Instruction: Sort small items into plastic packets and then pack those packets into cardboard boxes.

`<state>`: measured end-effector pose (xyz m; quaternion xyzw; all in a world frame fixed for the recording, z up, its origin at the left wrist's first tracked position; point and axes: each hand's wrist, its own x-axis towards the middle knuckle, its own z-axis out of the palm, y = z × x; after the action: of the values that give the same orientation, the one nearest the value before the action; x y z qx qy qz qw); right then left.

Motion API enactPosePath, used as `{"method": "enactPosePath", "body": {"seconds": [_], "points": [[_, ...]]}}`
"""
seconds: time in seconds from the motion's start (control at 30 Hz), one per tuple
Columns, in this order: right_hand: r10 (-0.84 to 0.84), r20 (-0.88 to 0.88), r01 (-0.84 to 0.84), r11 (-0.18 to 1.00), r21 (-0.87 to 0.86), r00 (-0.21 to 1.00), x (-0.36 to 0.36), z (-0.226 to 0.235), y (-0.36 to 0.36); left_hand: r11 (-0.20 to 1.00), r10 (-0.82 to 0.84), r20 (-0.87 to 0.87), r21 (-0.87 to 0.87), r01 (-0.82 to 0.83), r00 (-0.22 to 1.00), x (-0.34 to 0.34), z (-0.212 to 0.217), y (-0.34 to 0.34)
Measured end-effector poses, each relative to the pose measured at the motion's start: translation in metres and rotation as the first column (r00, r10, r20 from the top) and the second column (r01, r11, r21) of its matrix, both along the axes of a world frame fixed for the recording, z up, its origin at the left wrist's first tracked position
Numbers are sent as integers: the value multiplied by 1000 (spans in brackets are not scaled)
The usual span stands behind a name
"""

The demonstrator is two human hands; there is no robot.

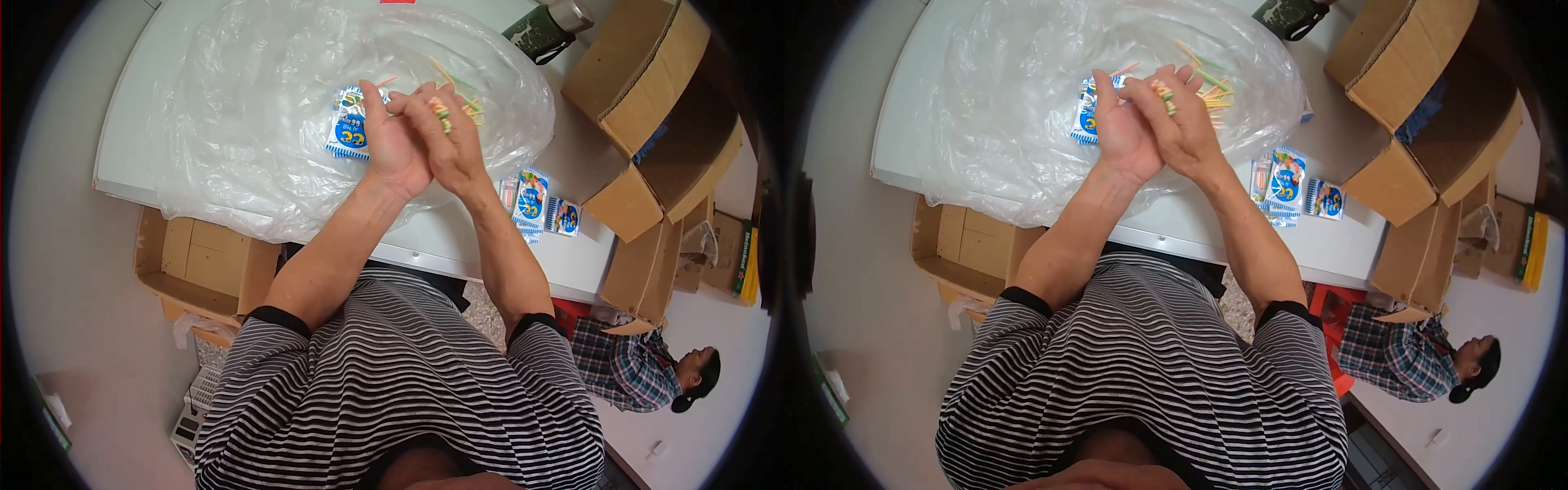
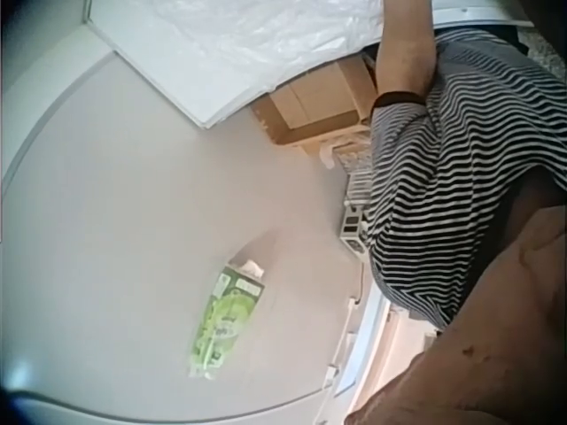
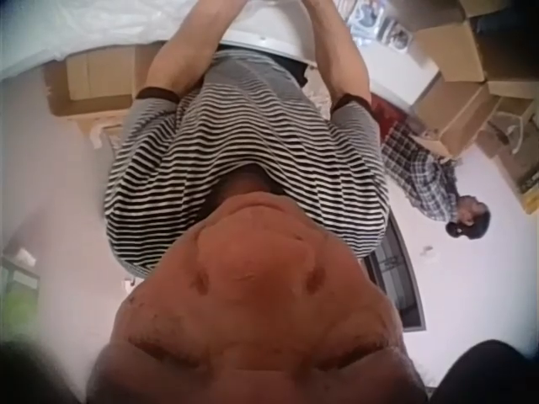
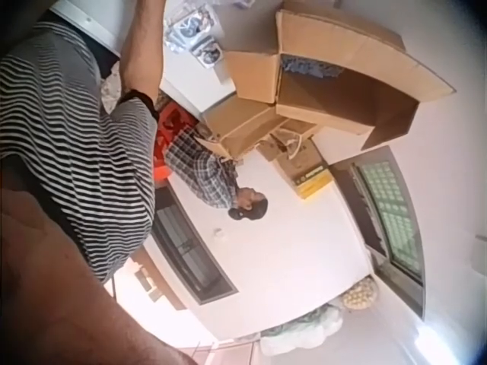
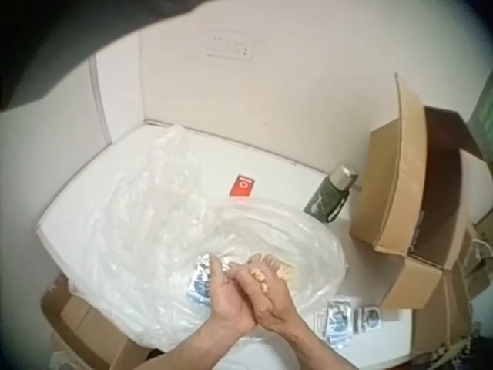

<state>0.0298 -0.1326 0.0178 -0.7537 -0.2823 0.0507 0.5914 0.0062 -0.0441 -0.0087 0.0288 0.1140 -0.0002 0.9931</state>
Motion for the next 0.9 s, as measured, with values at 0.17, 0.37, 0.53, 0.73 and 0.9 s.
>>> {"method": "enactPosePath", "body": {"seconds": [0.17,0.37,0.53,0.73,0.9], "points": [[-153,-36,157,962,225,988,30,-4,-22,260,209,-105,964,48,972,-16,22,28],[-209,-35,212,964,161,977,47,-21,-29,-722,355,-194,564,400,915,-33,8,80],[-188,-143,203,974,103,972,39,-21,-24,-733,359,-117,579,358,926,-30,-6,85],[-184,-233,216,969,119,955,39,-31,-32,-608,384,-248,657,446,889,-24,-3,93],[-158,-223,190,973,129,962,37,-29,-34,-484,316,-290,769,417,903,-29,-5,101]]}}
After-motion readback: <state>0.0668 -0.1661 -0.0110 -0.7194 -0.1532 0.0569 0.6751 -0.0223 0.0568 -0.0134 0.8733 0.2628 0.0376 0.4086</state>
